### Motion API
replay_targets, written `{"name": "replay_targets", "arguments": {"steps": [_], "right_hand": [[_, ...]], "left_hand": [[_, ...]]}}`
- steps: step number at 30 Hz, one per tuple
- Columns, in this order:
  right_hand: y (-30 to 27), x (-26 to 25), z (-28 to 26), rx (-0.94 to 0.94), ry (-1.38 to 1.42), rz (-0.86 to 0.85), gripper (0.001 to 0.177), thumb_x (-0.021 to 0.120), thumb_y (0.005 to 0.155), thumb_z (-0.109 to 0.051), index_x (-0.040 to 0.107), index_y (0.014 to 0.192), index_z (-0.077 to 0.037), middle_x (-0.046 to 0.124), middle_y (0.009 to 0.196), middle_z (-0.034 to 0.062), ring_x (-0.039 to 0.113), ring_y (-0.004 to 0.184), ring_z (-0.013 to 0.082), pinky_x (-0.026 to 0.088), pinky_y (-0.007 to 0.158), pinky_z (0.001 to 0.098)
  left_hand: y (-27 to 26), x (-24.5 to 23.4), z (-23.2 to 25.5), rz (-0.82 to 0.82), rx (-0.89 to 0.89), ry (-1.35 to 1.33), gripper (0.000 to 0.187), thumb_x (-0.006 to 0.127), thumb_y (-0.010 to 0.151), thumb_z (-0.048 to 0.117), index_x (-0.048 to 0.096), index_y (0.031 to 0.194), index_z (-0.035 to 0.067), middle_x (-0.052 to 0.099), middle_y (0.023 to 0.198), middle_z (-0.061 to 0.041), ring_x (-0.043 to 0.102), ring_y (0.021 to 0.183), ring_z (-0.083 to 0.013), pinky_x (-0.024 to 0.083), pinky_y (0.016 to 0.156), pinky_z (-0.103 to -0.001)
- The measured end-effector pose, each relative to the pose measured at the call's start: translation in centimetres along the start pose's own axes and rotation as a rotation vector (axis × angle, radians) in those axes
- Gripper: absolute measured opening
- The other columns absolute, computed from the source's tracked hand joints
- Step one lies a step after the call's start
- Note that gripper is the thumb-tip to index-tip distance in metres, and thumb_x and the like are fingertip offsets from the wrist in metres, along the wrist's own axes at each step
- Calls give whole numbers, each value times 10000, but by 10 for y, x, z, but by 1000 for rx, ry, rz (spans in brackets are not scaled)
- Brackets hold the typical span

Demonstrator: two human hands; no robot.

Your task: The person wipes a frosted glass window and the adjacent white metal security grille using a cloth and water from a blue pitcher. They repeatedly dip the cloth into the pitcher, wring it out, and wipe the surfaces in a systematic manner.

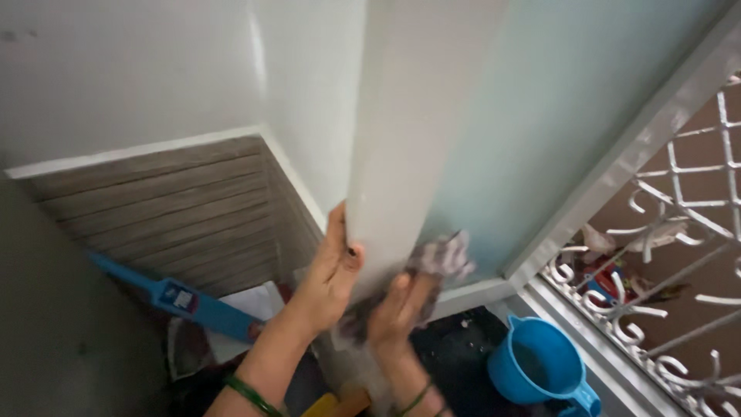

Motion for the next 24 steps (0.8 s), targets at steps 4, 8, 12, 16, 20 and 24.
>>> {"name": "replay_targets", "arguments": {"steps": [4, 8, 12, 16, 20, 24], "right_hand": [[78, -46, 24, -54, -104, 177, 517, 454, 1066, -380, 507, 1455, -43, 442, 1570, 162, 368, 1524, 421, 193, 1265, 676], [106, -98, 42, -46, -178, 361, 511, 449, 1057, -380, 524, 1442, -52, 445, 1565, 156, 363, 1524, 424, 182, 1260, 691], [41, -52, 20, -293, -353, 273, 497, 609, 1070, -282, 467, 1426, 35, 447, 1484, 313, 302, 1341, 592, 177, 1196, 815], [-70, 7, 26, -411, -29, -354, 493, 683, 882, -309, 700, 1364, -208, 619, 1333, 53, 573, 1266, 271, 271, 1200, 655], [-110, -14, 65, -240, -60, -318, 432, 676, 794, -163, 736, 1221, -193, 676, 1311, 38, 599, 1290, 324, 339, 1203, 575], [-119, -28, 109, 285, -137, -177, 266, 749, 723, -154, 760, 989, -154, 697, 1123, 103, 615, 1127, 379, 426, 956, 546]], "left_hand": [[2, 3, 0, -101, -82, -93, 869, 280, 1036, 674, 188, 1625, 42, 348, 1644, -175, 283, 1539, -287, 204, 1255, -410], [0, 6, 1, -144, -84, -217, 1019, 239, 958, 786, 124, 1661, 58, 243, 1708, -155, 197, 1591, -294, 156, 1271, -421], [-3, 6, -4, -128, -156, -264, 1170, 224, 852, 871, 118, 1677, 48, 202, 1730, -172, 166, 1590, -305, 145, 1242, -451], [-3, 5, -1, -76, -54, -134, 1034, 426, 964, 733, 164, 1649, 5, 327, 1663, -264, 328, 1556, -387, 277, 1244, -511], [-37, 5, 4, 174, 167, 608, 853, 575, 1001, 387, 146, 1619, -16, 210, 1661, -323, 219, 1565, -449, 240, 1243, -554], [-108, 75, -2, 264, 667, 1264, 484, 480, 1056, 189, 453, 1535, 125, 322, 1618, -122, 298, 1498, -342, 320, 1215, -572]]}}
Point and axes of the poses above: each hand's wrist, its own y-axis towards the middle knuckle, its own x-axis out of the palm, z = x × y, the point moved 10 cm from there along y, towards the middle knuckle
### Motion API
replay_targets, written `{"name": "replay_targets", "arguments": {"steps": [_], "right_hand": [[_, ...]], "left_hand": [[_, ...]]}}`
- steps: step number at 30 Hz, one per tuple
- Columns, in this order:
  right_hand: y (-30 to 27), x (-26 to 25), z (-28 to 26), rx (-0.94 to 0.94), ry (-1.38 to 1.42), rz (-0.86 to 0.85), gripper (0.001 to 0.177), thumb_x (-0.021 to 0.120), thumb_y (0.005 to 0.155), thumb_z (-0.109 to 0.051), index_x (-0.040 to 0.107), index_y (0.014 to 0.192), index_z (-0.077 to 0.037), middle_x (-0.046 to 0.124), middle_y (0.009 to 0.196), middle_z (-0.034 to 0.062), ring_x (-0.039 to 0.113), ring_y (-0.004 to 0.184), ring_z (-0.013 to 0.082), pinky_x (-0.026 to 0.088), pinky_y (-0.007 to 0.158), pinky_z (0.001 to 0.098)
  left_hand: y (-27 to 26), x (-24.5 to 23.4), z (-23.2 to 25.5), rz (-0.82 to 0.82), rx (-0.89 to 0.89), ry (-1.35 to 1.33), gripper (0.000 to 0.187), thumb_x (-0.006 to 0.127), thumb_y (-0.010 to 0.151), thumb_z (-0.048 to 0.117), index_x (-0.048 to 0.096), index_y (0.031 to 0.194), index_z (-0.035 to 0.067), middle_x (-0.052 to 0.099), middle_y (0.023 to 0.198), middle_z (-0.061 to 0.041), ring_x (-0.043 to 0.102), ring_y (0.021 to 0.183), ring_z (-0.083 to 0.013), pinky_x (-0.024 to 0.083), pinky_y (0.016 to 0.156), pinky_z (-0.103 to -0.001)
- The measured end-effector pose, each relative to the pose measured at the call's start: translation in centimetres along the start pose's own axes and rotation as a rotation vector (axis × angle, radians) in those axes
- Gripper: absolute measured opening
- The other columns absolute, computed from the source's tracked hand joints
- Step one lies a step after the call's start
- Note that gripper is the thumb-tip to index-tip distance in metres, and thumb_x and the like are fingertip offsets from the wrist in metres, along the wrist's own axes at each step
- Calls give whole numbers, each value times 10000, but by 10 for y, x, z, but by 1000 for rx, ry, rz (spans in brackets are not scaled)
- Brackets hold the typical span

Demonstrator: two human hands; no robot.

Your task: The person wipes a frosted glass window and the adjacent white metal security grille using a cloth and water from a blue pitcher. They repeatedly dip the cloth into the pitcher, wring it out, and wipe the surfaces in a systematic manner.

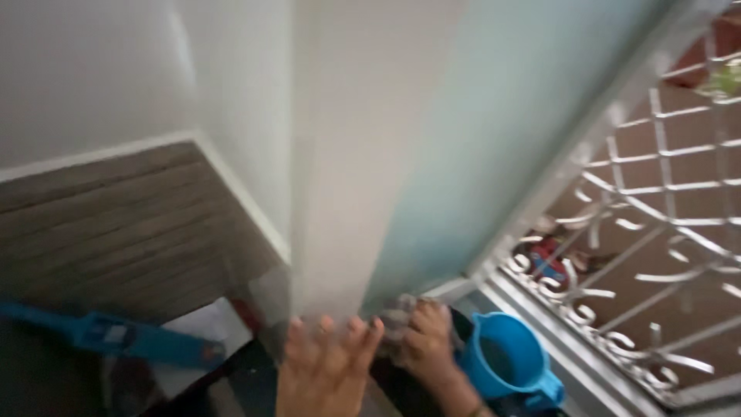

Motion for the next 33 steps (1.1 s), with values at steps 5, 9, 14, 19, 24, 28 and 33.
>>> {"name": "replay_targets", "arguments": {"steps": [5, 9, 14, 19, 24, 28, 33], "right_hand": [[2, -17, -18, 7, 11, 165, 289, 697, 814, -110, 685, 1092, -33, 648, 1177, 187, 606, 1151, 430, 473, 962, 539], [10, -36, 8, 205, -59, 155, 390, 640, 743, -78, 671, 1119, 20, 640, 1132, 245, 573, 1083, 483, 457, 945, 557], [13, -37, -16, 75, -18, 87, 324, 617, 797, -54, 651, 1118, -28, 643, 1165, 230, 583, 1157, 460, 459, 982, 535], [7, -46, 54, 533, -57, 141, 410, 610, 728, -6, 640, 1136, 13, 635, 1193, 228, 556, 1113, 475, 474, 947, 502], [22, -60, 27, 453, -66, 135, 432, 631, 714, 46, 576, 1142, 25, 602, 1189, 257, 555, 1130, 492, 486, 952, 500], [1, -81, 71, 1054, 779, 38, 389, 569, 821, 106, 601, 1177, -46, 697, 1114, 128, 692, 856, 316, 602, 642, 412], [9, -193, 112, 838, 661, 406, 514, 578, 734, 146, 471, 1197, -48, 713, 1020, 110, 731, 808, 190, 613, 644, 312]], "left_hand": [[-68, 100, 36, -433, -59, -291, 494, 473, 949, 179, 571, 1397, -4, 547, 1442, -205, 483, 1376, -340, 431, 1053, -460], [-83, 120, 43, -576, -139, -194, 563, 460, 891, 206, 562, 1377, -60, 576, 1389, -234, 527, 1306, -323, 460, 990, -438], [-72, 130, 52, -680, -121, -27, 509, 462, 885, 232, 577, 1310, -22, 556, 1381, -179, 538, 1297, -317, 474, 1031, -444], [-73, 133, 47, -731, -135, -2, 610, 450, 815, 232, 585, 1369, 16, 570, 1417, -137, 540, 1302, -282, 465, 1033, -455], [-64, 129, 46, -719, -132, -18, 602, 498, 839, 218, 547, 1401, 8, 575, 1387, -162, 550, 1277, -294, 476, 1040, -467], [-57, 147, 70, -1044, -242, -218, 805, 682, 739, 242, 449, 1488, 64, 505, 1456, -167, 497, 1342, -358, 456, 980, -514], [-49, 173, 161, -1217, -571, -849, 818, 667, 864, 266, 259, 1560, 132, 352, 1574, -160, 493, 1312, -407, 454, 1060, -484]]}}
Point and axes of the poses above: each hand's wrist, its own y-axis towards the middle knuckle, its own x-axis out of the palm, z = x × y, the point moved 10 cm from there along y, towards the middle knuckle
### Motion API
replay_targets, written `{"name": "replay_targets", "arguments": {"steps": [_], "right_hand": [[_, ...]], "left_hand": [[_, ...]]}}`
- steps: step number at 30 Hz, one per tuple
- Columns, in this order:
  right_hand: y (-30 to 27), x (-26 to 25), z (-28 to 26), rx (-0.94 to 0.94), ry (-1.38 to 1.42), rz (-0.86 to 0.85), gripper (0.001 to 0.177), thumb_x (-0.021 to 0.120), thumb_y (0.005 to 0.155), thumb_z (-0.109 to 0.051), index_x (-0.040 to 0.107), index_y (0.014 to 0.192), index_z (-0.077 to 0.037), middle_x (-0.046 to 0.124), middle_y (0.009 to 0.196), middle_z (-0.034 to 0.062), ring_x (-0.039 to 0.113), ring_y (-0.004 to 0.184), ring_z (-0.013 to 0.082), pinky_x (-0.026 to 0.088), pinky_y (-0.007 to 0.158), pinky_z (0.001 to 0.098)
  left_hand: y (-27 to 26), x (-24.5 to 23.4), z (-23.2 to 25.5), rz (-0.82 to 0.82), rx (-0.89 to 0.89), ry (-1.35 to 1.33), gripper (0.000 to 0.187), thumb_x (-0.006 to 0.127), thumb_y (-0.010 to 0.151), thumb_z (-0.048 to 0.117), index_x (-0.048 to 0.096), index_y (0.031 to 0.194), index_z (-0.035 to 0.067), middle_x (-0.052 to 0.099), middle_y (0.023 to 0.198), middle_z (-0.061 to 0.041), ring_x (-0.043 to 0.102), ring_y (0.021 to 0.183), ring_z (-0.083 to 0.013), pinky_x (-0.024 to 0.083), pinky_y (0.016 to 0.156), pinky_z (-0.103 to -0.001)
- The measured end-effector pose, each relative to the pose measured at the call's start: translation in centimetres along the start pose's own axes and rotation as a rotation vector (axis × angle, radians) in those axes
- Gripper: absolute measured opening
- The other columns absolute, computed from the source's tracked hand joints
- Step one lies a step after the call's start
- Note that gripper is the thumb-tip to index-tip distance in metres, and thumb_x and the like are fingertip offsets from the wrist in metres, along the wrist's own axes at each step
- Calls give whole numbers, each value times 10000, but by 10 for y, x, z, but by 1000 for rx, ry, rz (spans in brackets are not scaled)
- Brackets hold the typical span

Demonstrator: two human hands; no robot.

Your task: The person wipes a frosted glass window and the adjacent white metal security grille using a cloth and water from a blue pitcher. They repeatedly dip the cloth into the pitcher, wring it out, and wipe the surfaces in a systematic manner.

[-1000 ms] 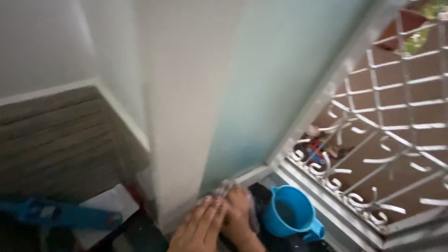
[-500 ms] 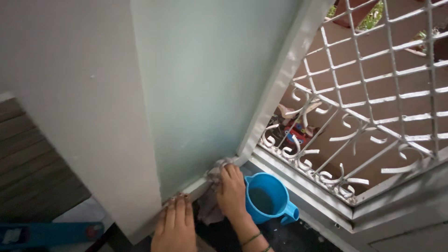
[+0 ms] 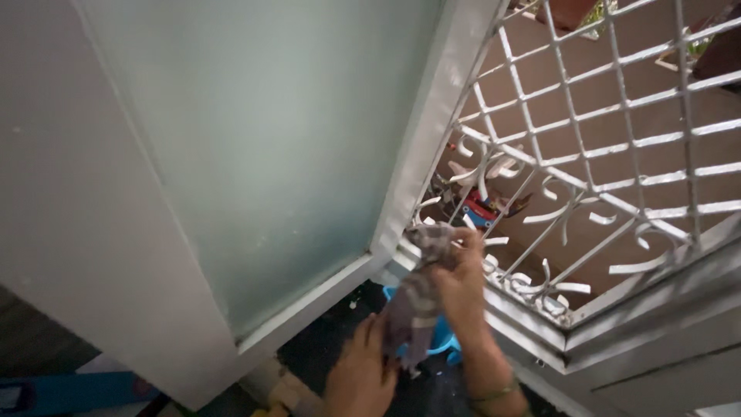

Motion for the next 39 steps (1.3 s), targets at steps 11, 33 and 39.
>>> {"name": "replay_targets", "arguments": {"steps": [11, 33, 39], "right_hand": [[31, -115, -76, -321, 16, 241, 459, 622, 859, 102, 504, 1282, -33, 656, 1178, 110, 660, 1059, 155, 553, 927, 251], [-20, 97, 37, -472, -413, 149, 335, 620, 773, 6, 564, 1102, 33, 570, 1081, 242, 579, 1007, 458, 478, 881, 465], [-51, 111, 70, -398, -645, 54, 359, 663, 731, -18, 597, 1083, 8, 603, 1106, 254, 574, 1033, 487, 487, 864, 525]], "left_hand": [[73, 70, -5, 37, -117, -185, 854, 615, 880, 141, 153, 1598, 166, 485, 1429, -209, 600, 1225, -422, 514, 1030, -483], [-28, -89, -15, 836, 278, 877, 533, 495, 874, 244, 581, 1334, -12, 598, 1324, -157, 560, 1219, -318, 433, 1035, -474], [-16, -83, -34, 573, 119, 641, 562, 548, 810, 129, 542, 1348, -33, 564, 1361, -174, 509, 1218, -379, 401, 1050, -493]]}}
Point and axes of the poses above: each hand's wrist, its own y-axis towards the middle knuckle, its own x-axis out of the palm, z = x × y, the point moved 10 cm from there along y, towards the middle knuckle
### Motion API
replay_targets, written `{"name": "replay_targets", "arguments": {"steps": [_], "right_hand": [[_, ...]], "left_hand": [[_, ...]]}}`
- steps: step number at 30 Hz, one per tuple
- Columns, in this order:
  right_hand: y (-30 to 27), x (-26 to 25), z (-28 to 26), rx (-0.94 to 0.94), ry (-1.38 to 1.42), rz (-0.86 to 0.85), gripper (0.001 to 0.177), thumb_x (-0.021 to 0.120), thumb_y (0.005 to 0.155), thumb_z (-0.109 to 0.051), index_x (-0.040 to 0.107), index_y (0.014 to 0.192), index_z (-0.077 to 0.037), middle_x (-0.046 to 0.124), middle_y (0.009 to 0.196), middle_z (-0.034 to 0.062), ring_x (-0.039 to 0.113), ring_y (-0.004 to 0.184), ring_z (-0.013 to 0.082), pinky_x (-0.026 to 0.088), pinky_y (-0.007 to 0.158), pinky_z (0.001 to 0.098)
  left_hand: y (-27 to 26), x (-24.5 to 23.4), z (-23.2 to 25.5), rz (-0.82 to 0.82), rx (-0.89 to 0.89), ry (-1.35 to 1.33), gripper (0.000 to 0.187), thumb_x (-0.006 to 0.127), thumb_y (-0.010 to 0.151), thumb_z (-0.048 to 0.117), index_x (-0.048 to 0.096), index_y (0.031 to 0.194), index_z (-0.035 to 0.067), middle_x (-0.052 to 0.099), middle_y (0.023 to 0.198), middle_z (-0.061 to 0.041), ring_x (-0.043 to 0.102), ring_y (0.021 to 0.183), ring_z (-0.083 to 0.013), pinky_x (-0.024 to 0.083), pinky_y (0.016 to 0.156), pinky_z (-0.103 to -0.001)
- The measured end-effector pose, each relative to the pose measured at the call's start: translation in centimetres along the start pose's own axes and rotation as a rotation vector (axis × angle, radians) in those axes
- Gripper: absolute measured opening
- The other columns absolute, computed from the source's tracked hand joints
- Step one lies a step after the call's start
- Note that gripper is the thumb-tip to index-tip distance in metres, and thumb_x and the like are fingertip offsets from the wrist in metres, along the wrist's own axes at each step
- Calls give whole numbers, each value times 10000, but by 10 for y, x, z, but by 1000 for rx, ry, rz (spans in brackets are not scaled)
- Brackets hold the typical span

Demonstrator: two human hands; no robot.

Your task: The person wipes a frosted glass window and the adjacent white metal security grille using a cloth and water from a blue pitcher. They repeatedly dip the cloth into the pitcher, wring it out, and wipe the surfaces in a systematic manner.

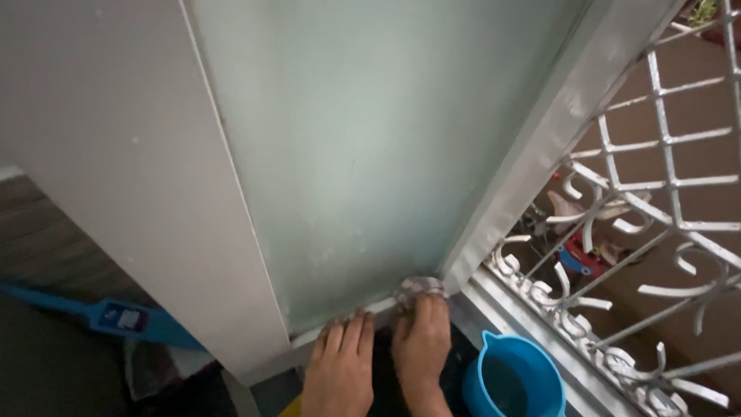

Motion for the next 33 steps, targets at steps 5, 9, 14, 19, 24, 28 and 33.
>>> {"name": "replay_targets", "arguments": {"steps": [5, 9, 14, 19, 24, 28, 33], "right_hand": [[-27, 9, -40, -288, 82, -91, 286, 637, 767, -10, 635, 1052, -21, 642, 1093, 194, 615, 1056, 422, 515, 892, 487], [14, -2, 6, -96, 26, -64, 248, 644, 738, -3, 632, 986, -9, 627, 1031, 217, 594, 987, 449, 503, 845, 511], [-18, 22, -8, -114, 16, -146, 260, 661, 735, -23, 626, 993, -13, 608, 993, 231, 575, 973, 461, 460, 849, 537], [-14, 1, 8, -218, 45, 3, 421, 619, 728, 2, 575, 1139, 82, 563, 1175, 331, 508, 1102, 522, 425, 960, 562], [-49, 34, -31, -50, 166, -48, 226, 620, 811, -10, 613, 1037, -19, 600, 1026, 201, 572, 1007, 406, 470, 876, 488], [-84, 50, -91, -239, 534, -235, 121, 636, 941, -48, 635, 1059, -22, 622, 996, 167, 629, 965, 353, 533, 822, 426], [-75, 41, -148, -169, 771, -262, 242, 636, 902, -102, 679, 1103, 24, 678, 1121, 181, 649, 1070, 373, 517, 942, 499]], "left_hand": [[-7, -4, -1, -61, 31, -59, 547, 563, 803, 126, 527, 1292, -115, 538, 1343, -256, 489, 1241, -422, 380, 1072, -484], [-12, -8, -1, 33, 68, -40, 544, 537, 815, 94, 524, 1319, -110, 541, 1366, -245, 505, 1248, -397, 397, 1088, -459], [-16, 9, -10, 116, 110, -21, 553, 530, 835, 160, 512, 1334, -78, 531, 1358, -241, 508, 1249, -417, 419, 1064, -474], [-21, 22, -17, -30, 121, -44, 603, 516, 837, 126, 460, 1413, -42, 491, 1441, -197, 490, 1287, -404, 420, 1059, -453], [-28, -3, -25, -40, 152, -269, 659, 535, 768, 40, 485, 1420, -38, 495, 1463, -198, 457, 1354, -388, 422, 1087, -450], [-65, -68, -57, 192, 144, -308, 462, 583, 855, 197, 623, 1306, 106, 565, 1401, -118, 502, 1366, -303, 404, 1138, -475], [-68, -186, -119, 647, -86, -593, 548, 431, 1085, 384, 431, 1452, -23, 423, 1554, -234, 369, 1501, -361, 266, 1252, -474]]}}
Point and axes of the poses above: each hand's wrist, its own y-axis towards the middle knuckle, its own x-axis out of the palm, z = x × y, the point moved 10 cm from there along y, towards the middle knuckle
